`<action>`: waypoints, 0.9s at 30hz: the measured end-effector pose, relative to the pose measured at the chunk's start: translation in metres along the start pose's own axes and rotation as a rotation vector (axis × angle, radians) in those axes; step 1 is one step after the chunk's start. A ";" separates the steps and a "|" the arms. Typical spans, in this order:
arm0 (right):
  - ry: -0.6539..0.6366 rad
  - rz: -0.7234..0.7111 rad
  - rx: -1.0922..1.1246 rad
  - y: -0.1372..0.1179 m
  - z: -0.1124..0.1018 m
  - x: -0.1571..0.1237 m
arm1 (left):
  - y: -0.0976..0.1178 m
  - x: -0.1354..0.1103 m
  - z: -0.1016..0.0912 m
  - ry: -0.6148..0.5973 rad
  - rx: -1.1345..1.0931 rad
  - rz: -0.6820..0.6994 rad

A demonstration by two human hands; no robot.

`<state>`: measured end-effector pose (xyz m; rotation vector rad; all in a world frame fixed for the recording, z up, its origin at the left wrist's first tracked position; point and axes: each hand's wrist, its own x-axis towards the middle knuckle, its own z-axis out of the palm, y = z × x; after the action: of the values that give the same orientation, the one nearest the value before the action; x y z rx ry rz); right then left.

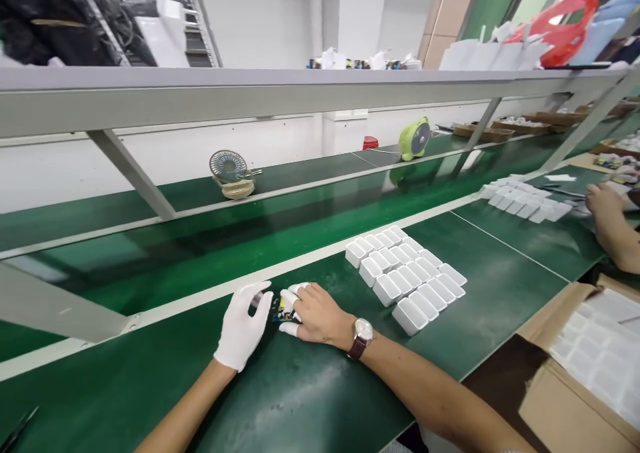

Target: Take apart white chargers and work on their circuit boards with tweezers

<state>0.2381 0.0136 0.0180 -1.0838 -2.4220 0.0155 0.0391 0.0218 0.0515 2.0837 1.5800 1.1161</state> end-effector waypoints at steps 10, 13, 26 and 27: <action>0.026 -0.127 -0.110 -0.014 0.000 0.000 | 0.103 0.115 0.112 -0.595 -0.375 -0.069; 0.053 -0.175 -0.119 -0.017 0.004 0.003 | 0.114 0.141 0.145 -0.715 -0.455 -0.132; 0.217 -0.254 -0.023 -0.022 0.039 0.011 | 0.133 0.185 0.197 -0.997 -0.569 -0.279; 0.214 -0.247 -0.019 -0.023 0.040 0.012 | 0.134 0.188 0.200 -1.016 -0.568 -0.278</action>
<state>0.1979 0.0132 -0.0080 -0.7455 -2.3460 -0.1953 0.2934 0.1879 0.0817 1.5407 0.8570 0.2328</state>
